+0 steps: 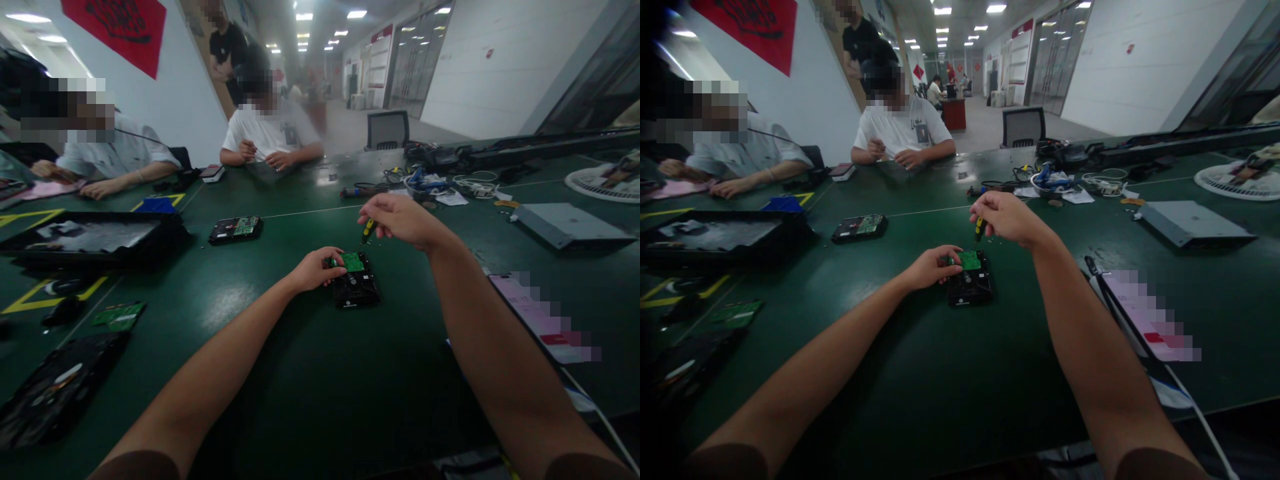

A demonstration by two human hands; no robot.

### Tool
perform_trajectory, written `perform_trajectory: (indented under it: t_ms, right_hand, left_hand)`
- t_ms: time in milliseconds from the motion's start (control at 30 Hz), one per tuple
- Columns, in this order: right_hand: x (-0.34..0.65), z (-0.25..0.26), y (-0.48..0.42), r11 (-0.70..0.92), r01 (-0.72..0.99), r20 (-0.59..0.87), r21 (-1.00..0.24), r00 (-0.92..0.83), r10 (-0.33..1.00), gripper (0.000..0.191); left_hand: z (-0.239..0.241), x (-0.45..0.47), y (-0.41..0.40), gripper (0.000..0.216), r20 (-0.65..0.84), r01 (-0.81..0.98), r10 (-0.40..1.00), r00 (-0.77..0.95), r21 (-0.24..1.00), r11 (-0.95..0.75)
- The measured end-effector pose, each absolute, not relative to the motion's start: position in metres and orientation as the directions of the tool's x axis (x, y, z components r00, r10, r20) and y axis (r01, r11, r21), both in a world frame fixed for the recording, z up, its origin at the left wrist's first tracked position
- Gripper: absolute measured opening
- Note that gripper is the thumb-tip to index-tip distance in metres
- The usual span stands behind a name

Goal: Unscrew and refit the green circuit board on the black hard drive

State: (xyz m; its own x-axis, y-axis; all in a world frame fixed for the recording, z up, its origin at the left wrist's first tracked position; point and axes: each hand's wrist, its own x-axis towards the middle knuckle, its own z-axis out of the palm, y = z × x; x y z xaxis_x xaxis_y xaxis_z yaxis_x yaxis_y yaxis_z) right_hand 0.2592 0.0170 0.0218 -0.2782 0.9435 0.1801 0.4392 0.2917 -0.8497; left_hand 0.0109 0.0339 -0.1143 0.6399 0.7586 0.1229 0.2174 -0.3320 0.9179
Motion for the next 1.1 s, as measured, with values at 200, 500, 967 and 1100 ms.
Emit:
perform_trajectory:
  t_ms: [200, 500, 967, 1100]
  right_hand:
    - [0.2578, 0.0247, 0.0125, 0.292, 0.382, 0.158, -0.877, -0.347, 0.925, 0.026]
    - [0.2577, 0.0233, 0.0157, 0.246, 0.465, 0.16, -0.851, -0.215, 0.963, 0.019]
    - [0.2606, 0.0188, 0.021, 0.291, 0.45, 0.232, -0.844, -0.182, 0.956, 0.024]
    - [0.2609, 0.0186, 0.0216, 0.265, 0.434, 0.208, -0.861, -0.175, 0.962, 0.026]
  left_hand:
    - [-0.1153, 0.0114, 0.0339, 0.026, 0.116, 0.221, 0.764, 0.635, 0.92, -0.323]
    - [-0.1174, 0.0115, 0.0342, 0.028, 0.135, 0.221, 0.763, 0.632, 0.913, -0.344]
    - [-0.1149, 0.011, 0.0335, 0.026, 0.121, 0.212, 0.762, 0.636, 0.922, -0.323]
    - [-0.1152, 0.0108, 0.0337, 0.026, 0.116, 0.207, 0.764, 0.635, 0.927, -0.313]
